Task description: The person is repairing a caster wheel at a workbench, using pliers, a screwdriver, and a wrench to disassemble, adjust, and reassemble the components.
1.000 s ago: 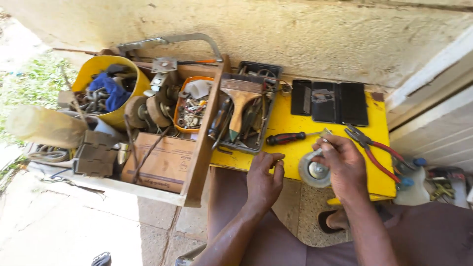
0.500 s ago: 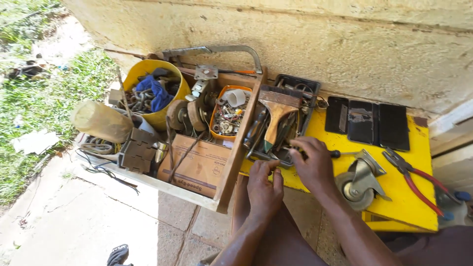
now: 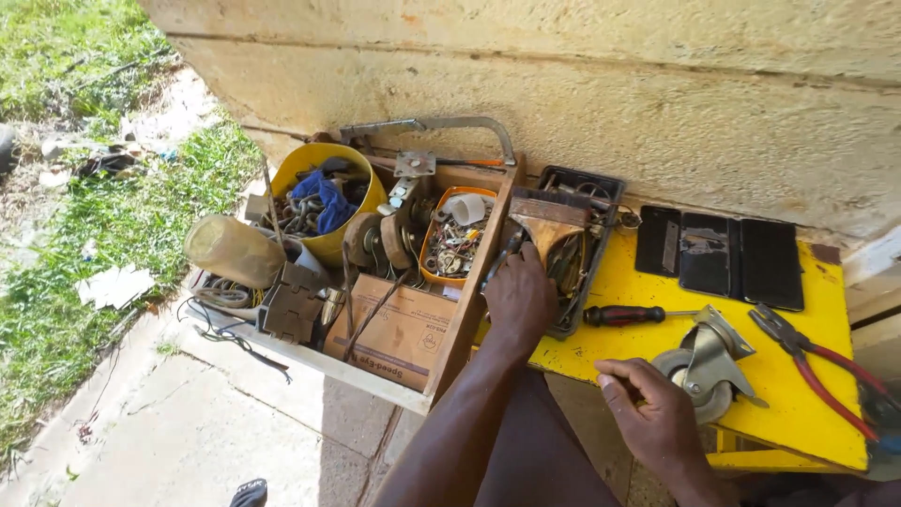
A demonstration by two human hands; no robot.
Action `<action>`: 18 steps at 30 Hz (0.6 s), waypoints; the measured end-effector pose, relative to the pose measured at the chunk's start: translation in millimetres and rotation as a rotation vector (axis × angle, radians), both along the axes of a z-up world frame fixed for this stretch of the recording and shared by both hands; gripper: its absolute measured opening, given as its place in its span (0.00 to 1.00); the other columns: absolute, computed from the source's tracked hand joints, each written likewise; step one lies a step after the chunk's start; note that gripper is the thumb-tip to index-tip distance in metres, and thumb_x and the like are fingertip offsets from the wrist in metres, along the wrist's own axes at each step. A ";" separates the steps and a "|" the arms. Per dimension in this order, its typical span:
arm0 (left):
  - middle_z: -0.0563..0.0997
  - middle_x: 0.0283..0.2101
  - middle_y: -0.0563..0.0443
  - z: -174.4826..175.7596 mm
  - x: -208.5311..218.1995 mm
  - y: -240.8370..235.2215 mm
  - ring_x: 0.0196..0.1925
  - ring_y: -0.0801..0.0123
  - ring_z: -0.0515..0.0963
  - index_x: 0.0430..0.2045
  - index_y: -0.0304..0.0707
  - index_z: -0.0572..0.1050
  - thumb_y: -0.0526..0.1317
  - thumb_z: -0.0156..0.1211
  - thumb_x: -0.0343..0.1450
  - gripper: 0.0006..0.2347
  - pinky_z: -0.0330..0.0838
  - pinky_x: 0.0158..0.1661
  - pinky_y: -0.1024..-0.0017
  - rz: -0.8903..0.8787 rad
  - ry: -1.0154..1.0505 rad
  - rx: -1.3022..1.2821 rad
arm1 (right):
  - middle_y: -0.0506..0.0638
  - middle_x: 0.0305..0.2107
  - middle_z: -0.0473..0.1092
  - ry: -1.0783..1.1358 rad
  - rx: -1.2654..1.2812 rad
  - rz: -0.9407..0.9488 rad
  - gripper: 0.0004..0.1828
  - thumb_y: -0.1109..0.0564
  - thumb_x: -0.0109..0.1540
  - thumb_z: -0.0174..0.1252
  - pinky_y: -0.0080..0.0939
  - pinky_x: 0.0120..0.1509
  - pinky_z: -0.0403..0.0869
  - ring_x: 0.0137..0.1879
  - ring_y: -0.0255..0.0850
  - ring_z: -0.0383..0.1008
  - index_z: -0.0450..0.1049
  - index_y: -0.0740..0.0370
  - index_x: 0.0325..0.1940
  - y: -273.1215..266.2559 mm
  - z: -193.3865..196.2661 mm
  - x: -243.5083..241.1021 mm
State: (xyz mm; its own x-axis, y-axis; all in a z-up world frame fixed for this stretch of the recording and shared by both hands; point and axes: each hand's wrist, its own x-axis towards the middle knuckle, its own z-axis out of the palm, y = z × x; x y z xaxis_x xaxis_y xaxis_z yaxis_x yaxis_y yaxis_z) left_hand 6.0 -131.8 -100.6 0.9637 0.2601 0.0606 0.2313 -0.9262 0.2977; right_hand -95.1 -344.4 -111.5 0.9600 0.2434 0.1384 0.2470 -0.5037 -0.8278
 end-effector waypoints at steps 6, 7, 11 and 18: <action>0.77 0.37 0.40 16.8 -0.2 -2.6 0.22 0.65 0.73 0.64 0.29 0.65 0.43 0.40 0.80 0.20 0.70 0.18 0.69 -0.077 -0.311 -0.071 | 0.47 0.49 0.85 0.008 0.002 -0.036 0.15 0.52 0.63 0.63 0.37 0.52 0.86 0.54 0.38 0.87 0.85 0.55 0.53 -11.9 7.6 0.0; 0.77 0.37 0.40 25.3 -12.5 2.9 0.22 0.65 0.73 0.64 0.29 0.65 0.43 0.40 0.80 0.20 0.70 0.18 0.69 -0.078 -0.304 -0.070 | 0.47 0.49 0.85 0.015 0.004 -0.037 0.15 0.52 0.63 0.63 0.37 0.52 0.86 0.54 0.38 0.87 0.85 0.55 0.53 -14.9 7.6 -0.7; 0.76 0.37 0.45 63.1 -58.2 37.7 0.26 0.68 0.70 0.64 0.37 0.63 0.38 0.46 0.80 0.16 0.67 0.19 0.74 -0.056 -0.423 -0.103 | 0.52 0.49 0.84 0.014 0.052 -0.030 0.16 0.54 0.63 0.63 0.40 0.52 0.88 0.55 0.42 0.87 0.83 0.57 0.55 -27.7 7.6 7.5; 0.73 0.33 0.52 16.0 -155.9 134.9 0.25 0.72 0.66 0.63 0.43 0.63 0.41 0.49 0.79 0.17 0.64 0.26 0.72 0.181 -0.289 0.208 | 0.49 0.48 0.85 0.136 0.031 -0.220 0.18 0.51 0.65 0.62 0.41 0.43 0.85 0.48 0.41 0.86 0.84 0.51 0.59 -54.4 37.2 13.0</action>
